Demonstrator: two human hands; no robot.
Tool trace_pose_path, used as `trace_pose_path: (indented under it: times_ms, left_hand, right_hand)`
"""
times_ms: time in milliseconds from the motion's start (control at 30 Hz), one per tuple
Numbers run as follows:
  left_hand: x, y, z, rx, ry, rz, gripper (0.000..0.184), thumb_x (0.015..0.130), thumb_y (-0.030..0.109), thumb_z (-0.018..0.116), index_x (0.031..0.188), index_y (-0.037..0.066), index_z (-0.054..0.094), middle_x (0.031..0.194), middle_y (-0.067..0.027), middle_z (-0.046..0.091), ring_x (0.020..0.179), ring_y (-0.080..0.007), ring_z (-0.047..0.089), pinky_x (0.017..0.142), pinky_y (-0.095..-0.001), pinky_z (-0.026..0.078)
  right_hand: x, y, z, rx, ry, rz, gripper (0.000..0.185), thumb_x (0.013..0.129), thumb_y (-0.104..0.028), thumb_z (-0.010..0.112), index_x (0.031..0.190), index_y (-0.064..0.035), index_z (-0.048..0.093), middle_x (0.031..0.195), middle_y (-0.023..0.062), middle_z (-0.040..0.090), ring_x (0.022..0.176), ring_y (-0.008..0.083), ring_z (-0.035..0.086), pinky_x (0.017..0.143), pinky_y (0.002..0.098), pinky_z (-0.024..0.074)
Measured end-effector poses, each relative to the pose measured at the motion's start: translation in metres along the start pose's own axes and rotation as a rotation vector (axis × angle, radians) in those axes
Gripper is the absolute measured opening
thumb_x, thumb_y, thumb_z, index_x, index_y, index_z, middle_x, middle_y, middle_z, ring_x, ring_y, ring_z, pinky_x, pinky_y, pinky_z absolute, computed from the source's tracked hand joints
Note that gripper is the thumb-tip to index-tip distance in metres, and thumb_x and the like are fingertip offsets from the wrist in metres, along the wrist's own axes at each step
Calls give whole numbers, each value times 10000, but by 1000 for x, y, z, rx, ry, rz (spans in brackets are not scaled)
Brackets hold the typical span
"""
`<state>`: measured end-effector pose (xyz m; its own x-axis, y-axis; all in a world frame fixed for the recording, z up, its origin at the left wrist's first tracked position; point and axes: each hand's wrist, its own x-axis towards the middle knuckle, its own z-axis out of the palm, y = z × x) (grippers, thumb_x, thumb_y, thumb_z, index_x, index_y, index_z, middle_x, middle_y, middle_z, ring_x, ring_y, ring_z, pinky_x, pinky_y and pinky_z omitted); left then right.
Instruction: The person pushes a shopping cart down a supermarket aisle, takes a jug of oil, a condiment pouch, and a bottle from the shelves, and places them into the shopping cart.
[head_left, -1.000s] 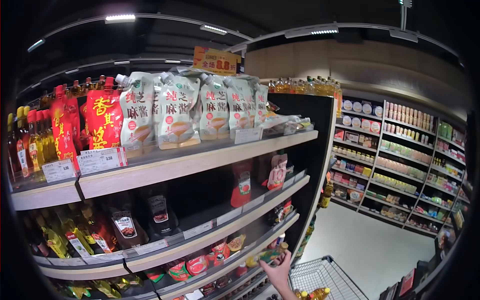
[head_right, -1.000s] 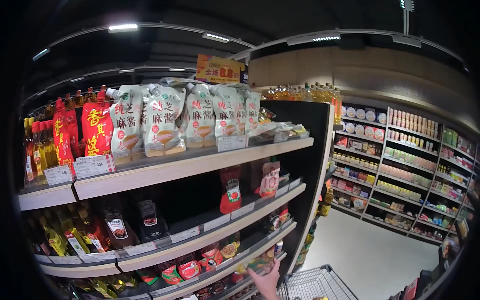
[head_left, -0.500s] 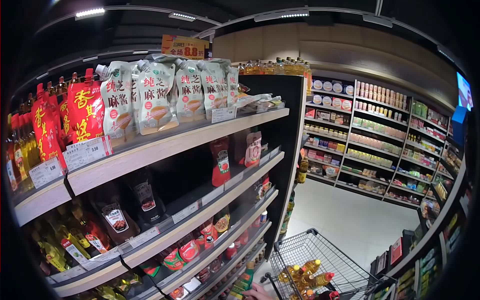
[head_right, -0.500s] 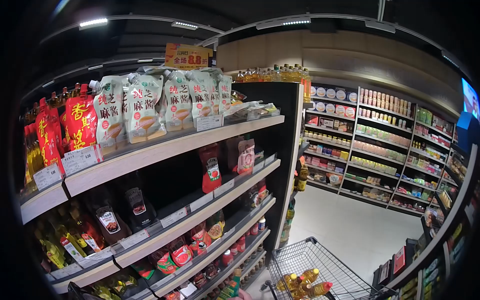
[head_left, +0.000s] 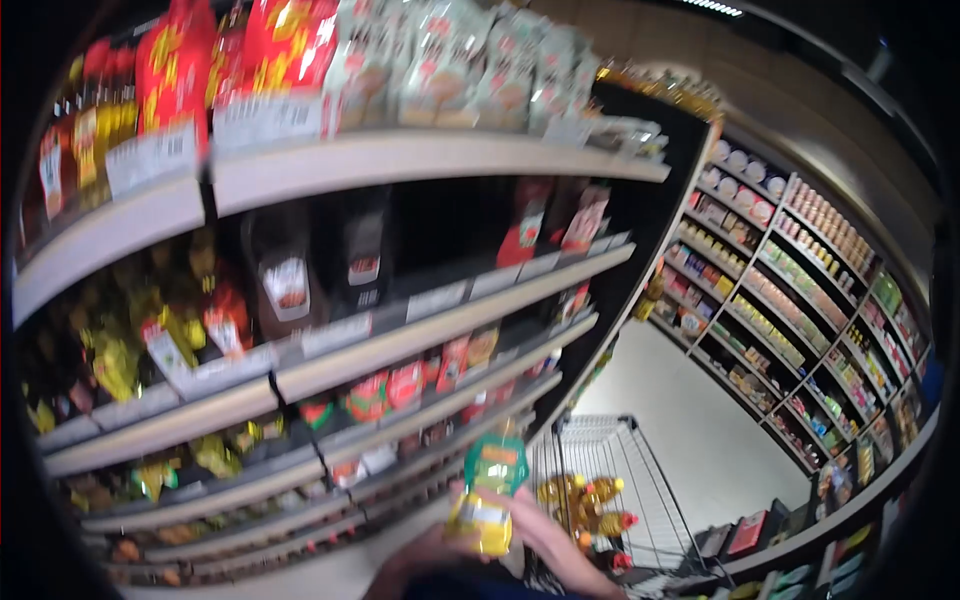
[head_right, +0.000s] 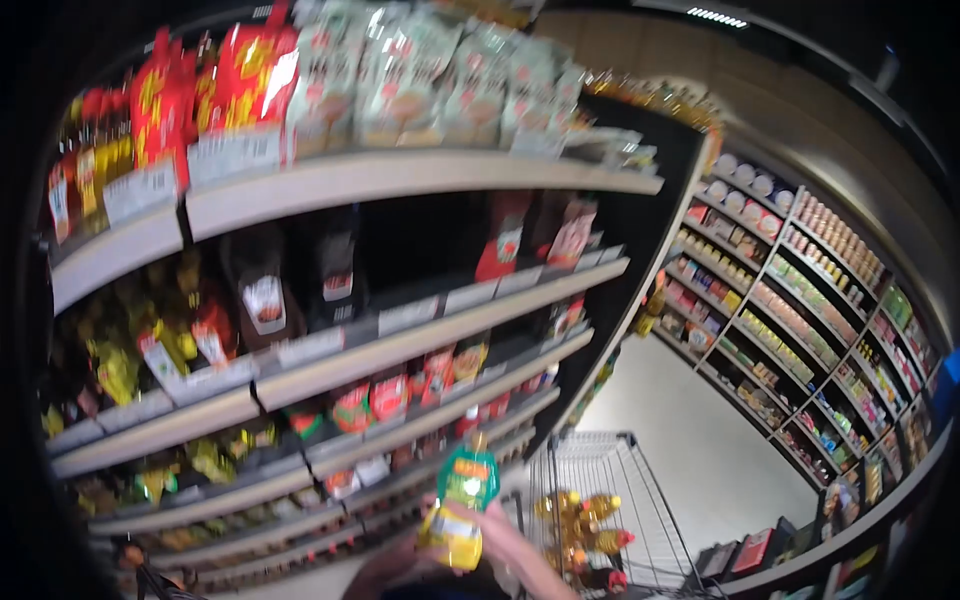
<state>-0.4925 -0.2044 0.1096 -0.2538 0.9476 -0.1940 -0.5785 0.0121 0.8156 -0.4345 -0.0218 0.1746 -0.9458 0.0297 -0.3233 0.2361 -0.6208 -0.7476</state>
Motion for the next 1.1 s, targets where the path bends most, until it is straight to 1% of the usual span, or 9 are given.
trace_pose_path:
  times_ms: [67,133,200,333,667,767,867,1000,1100]
  left_hand:
    - [3,-12,-2,49,39,61,356,966,282,643,1207,20,637,1090,-80,710,1005,-168,665,955,-332,494]
    - [-4,-3,6,164,202,-9,460,895,331,733,1212,10,646,1112,-80,709,1042,-163,654,955,-303,490]
    - [-11,6,14,188,183,36,471,878,338,751,1196,5,653,1101,-87,711,1031,-165,654,942,-306,492]
    - [-22,15,17,270,225,-1,457,880,330,749,1184,1,658,1083,-90,714,1011,-162,657,917,-310,495]
    - [-48,23,9,240,260,99,423,895,316,739,1173,7,664,1051,-87,725,973,-160,669,886,-311,500]
    - [-55,12,3,236,319,106,402,893,322,742,1145,14,680,1030,-89,729,965,-164,673,884,-313,501]
    - [-64,6,-3,274,382,86,381,891,317,743,1120,16,692,1015,-92,733,961,-175,678,886,-318,502]
    - [-74,10,-2,318,457,23,371,891,311,740,1111,15,694,1023,-89,733,963,-188,681,893,-326,503]
    - [-75,5,-5,278,444,21,383,886,223,718,1202,21,638,1090,-98,711,1055,-199,658,941,-338,488]
  right_hand:
    - [-3,-9,10,-75,6,20,434,964,-115,629,1346,-15,449,1276,167,633,1099,299,662,886,456,583]
    - [-3,-9,16,-102,-86,-37,421,967,-95,616,1351,-17,463,1270,171,634,1098,298,663,910,433,574]
    - [-5,-12,21,-123,-108,-3,418,967,-79,610,1356,-14,470,1265,173,637,1100,294,663,921,411,567]
    - [-4,-11,28,-152,-122,-1,440,957,-51,601,1366,-10,444,1250,214,627,1093,343,662,902,450,580]
    - [8,0,56,-254,-145,5,408,964,-80,613,1341,-20,468,1210,191,650,1084,314,666,901,435,575]
    - [14,8,64,-253,-184,10,350,961,-105,637,1284,-27,526,1184,136,677,1058,228,672,890,359,562]
    - [20,14,70,-253,-236,30,402,964,-82,614,1334,-23,468,1189,171,656,1084,288,661,884,406,574]
    - [25,24,75,-253,-224,96,405,966,-86,613,1337,-21,463,1189,171,654,1088,287,660,885,400,574]
    - [23,24,79,-246,-242,121,445,968,-121,614,1365,-22,440,1225,186,633,1114,299,646,909,412,561]
